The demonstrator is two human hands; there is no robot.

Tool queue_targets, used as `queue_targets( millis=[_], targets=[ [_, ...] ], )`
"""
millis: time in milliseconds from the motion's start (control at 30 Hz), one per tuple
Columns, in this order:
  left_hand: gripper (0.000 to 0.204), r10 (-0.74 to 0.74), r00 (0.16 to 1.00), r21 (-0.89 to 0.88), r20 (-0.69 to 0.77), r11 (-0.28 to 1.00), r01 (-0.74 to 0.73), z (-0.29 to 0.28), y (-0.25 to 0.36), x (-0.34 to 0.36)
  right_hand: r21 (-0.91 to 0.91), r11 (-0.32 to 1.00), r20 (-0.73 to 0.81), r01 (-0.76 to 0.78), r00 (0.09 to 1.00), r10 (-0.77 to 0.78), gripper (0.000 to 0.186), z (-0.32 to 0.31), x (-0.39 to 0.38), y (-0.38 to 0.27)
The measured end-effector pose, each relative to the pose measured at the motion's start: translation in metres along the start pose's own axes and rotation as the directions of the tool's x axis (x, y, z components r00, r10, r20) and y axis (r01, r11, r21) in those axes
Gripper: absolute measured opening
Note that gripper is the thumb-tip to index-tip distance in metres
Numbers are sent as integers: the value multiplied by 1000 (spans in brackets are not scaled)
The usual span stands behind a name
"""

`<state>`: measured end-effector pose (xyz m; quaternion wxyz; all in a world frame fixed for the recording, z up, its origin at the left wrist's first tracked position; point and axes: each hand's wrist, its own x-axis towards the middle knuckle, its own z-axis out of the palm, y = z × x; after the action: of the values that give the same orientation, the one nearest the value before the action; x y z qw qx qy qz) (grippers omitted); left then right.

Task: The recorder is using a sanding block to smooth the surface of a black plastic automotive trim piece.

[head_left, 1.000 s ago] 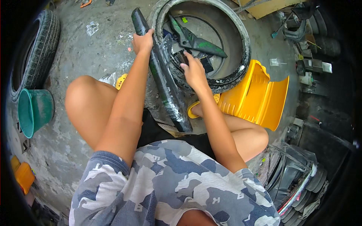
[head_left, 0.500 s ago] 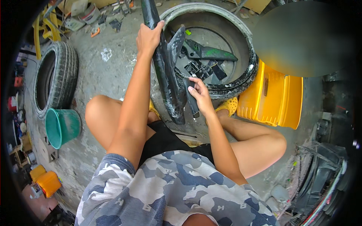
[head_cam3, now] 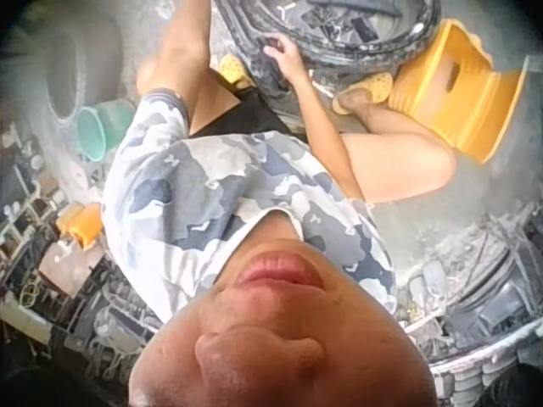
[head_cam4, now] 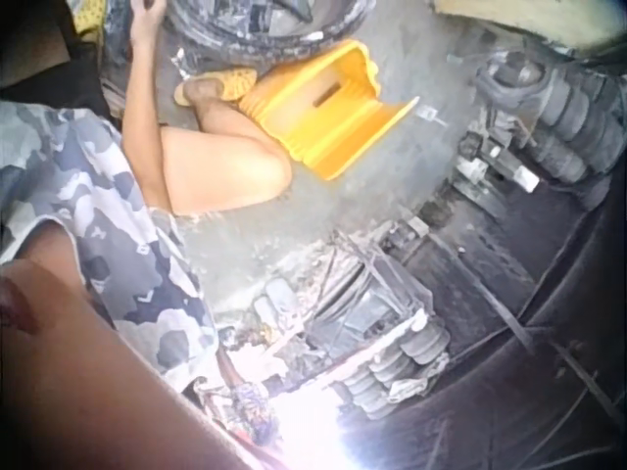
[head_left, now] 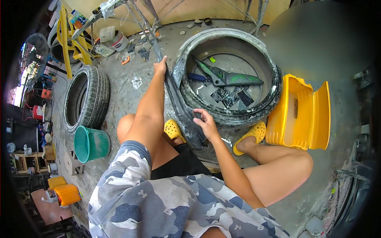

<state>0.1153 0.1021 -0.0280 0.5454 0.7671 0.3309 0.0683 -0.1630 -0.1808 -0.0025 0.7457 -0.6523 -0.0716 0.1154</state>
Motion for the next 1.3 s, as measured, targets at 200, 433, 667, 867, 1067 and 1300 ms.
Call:
queue_targets(
  millis=[200,433,667,867,1067,1300],
  targets=[
    [78,-36,889,-1,457,999,41,5,24,-84,340,938,-167,-72,977,135,36,-29,6,1],
    [106,-48,885,-23,463,998,66,-26,21,-155,301,953,-205,-3,976,68,35,-9,11,-11],
    [132,-40,791,97,611,995,-24,-48,9,-189,272,957,-297,102,955,-18,34,0,8,-14],
    [130,-11,767,-119,641,986,113,-57,6,-207,145,985,-265,97,963,-55,35,7,7,-28],
    [90,-23,855,-178,518,975,134,-54,-14,-196,-83,993,-244,87,964,-105,36,8,-1,-29],
    [43,-90,886,-277,455,931,237,-43,-26,-194,-282,955,-191,96,969,-154,34,10,-11,-37]
  ],
)
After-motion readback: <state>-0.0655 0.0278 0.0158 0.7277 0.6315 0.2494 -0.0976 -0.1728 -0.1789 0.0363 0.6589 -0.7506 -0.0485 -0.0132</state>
